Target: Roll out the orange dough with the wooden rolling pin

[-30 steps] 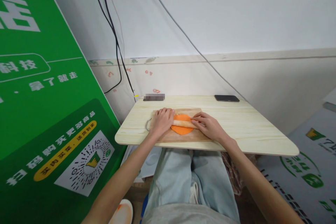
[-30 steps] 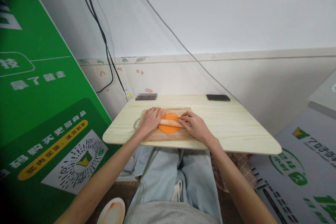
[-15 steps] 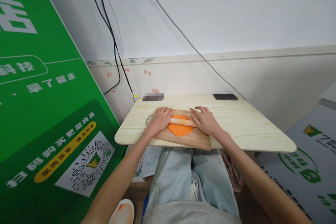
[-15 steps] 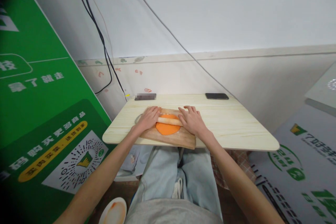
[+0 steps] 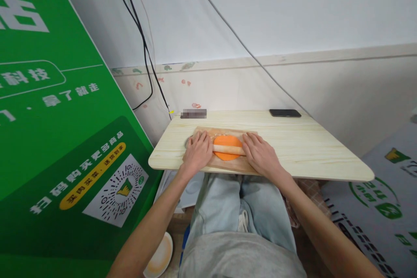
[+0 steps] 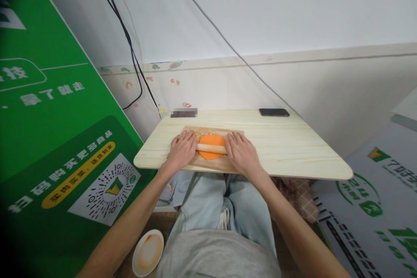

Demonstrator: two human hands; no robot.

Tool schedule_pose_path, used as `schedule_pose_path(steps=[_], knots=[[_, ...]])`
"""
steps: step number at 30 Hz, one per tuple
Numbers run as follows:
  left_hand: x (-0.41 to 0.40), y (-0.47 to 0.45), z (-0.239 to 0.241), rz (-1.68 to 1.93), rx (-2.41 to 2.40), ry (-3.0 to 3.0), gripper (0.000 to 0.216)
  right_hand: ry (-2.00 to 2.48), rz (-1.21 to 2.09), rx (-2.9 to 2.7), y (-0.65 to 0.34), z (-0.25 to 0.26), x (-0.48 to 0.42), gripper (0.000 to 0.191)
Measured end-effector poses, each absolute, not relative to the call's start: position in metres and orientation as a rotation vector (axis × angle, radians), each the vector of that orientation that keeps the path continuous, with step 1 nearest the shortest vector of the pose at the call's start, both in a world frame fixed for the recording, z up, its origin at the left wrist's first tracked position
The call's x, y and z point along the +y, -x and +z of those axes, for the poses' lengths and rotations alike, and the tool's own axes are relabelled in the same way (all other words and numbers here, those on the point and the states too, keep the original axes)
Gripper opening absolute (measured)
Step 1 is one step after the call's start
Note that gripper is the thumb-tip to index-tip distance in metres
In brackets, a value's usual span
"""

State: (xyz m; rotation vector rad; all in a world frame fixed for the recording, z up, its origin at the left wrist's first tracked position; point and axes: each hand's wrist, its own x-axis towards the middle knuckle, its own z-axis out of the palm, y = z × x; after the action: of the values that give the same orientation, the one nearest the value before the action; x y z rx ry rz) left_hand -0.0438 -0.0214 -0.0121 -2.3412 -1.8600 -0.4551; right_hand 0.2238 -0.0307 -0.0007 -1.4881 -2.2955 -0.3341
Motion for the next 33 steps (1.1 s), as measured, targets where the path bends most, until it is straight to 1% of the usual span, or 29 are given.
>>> schedule_pose_path(steps=[8,15,19,24,28,33], knots=[[-0.052,0.043,-0.017,-0.743,-1.886,2.333,0.053,1.419,-0.278,-2.285,-0.223,-0.015,-0.057,0.063],[-0.074,0.044,-0.026,-0.752,-1.871,2.301,0.054,1.364,-0.289,-2.284,-0.223,-0.022,-0.081,0.061],[-0.077,0.045,-0.029,-0.754,-1.863,2.303,0.054,1.372,-0.289,-2.287,-0.224,-0.022,-0.078,0.060],[-0.054,0.042,-0.024,-0.766,-1.909,2.316,0.054,1.501,-0.209,-2.334,-0.226,-0.008,-0.051,0.062],[-0.023,0.039,-0.013,-0.657,-1.953,2.345,0.055,1.557,-0.228,-2.360,-0.226,0.004,-0.023,0.062],[0.016,0.037,-0.008,-0.542,-1.933,2.385,0.062,1.615,-0.251,-2.353,-0.223,0.008,0.011,0.064]])
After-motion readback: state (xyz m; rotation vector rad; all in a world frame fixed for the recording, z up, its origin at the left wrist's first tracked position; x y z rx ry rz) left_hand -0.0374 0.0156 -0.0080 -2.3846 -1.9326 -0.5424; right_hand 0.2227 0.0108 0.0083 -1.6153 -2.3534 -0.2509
